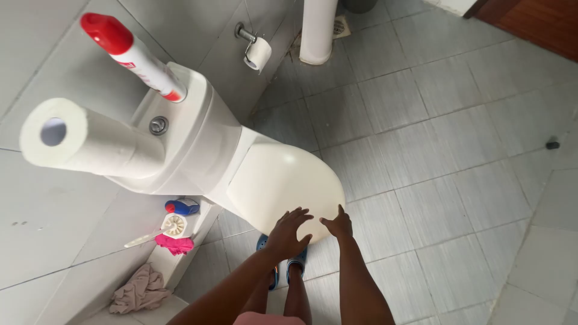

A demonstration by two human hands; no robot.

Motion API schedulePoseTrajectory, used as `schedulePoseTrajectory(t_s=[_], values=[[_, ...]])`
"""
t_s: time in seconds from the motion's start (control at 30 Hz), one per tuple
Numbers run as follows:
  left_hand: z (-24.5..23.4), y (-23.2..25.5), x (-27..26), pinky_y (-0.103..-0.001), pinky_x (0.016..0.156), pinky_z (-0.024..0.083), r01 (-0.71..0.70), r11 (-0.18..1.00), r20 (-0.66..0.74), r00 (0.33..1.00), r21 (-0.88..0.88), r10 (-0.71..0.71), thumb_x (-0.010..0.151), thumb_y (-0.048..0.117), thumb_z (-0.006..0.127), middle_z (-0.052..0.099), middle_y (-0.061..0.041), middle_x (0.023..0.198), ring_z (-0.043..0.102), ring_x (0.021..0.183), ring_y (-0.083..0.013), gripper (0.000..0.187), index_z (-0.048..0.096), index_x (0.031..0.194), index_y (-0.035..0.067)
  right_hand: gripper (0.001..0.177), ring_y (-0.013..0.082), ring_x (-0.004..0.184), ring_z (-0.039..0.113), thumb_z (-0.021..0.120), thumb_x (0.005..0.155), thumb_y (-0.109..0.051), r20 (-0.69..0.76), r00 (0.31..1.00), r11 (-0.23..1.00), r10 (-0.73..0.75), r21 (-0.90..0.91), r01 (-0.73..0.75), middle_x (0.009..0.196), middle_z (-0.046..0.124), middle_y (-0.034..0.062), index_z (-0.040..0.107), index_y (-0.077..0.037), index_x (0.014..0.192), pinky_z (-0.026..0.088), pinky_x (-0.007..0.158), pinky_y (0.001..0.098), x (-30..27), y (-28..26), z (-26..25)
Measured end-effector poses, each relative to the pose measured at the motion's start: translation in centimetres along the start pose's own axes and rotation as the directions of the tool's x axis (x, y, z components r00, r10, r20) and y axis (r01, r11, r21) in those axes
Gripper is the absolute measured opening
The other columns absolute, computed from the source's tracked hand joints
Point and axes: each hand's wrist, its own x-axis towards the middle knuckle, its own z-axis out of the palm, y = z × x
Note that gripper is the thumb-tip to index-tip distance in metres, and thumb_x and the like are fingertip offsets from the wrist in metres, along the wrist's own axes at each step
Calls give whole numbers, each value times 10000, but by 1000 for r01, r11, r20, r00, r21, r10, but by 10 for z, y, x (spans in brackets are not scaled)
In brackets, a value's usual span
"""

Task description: Cleaning and scrubbing the inside of a toilet bowl using detergent and a toilet brush.

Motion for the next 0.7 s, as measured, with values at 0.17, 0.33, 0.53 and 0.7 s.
schedulePoseTrajectory(t_s=[0.17, 0.33, 0.53, 0.7], values=[[14, -16, 13, -486, 1256, 213, 24, 1000, 45, 999, 3, -25, 915, 242, 693, 462, -90, 1567, 334, 1508, -290, 528, 547, 1416, 154, 1314, 405, 1375, 514, 877, 720, -573, -41, 999, 997, 33, 77, -30, 1558, 398, 261, 86, -44, 1626, 508, 1090, 463, 56, 19, 18], [17, -24, 9, -475, 1262, 206, 95, 995, 96, 991, -8, -94, 923, 222, 682, 459, -74, 1570, 337, 1506, -278, 524, 539, 1422, 155, 1432, 419, 1317, 574, 831, 740, -590, 110, 982, 886, 150, 427, -183, 1511, 422, 323, -105, 56, 1610, 526, 1080, 452, 77, 35, 42], [12, -32, 0, -467, 1262, 210, 176, 984, 124, 977, 14, -176, 911, 231, 681, 476, -62, 1554, 345, 1502, -267, 538, 531, 1423, 159, 1124, 365, 1229, 652, 838, 712, -610, -17, 993, 839, 113, 537, -87, 1382, 617, 274, 394, 100, 1461, 537, 1029, 446, 90, 61, 61], [10, -30, -7, -474, 1260, 208, 173, 985, 75, 982, -13, -171, 929, 241, 668, 507, -88, 1528, 353, 1498, -283, 524, 529, 1424, 136, 803, 315, 1092, 722, 725, 820, -545, -238, 957, 927, 164, 368, -67, 1173, 737, 149, 546, -38, 1417, 556, 951, 468, 35, 47, 31]])
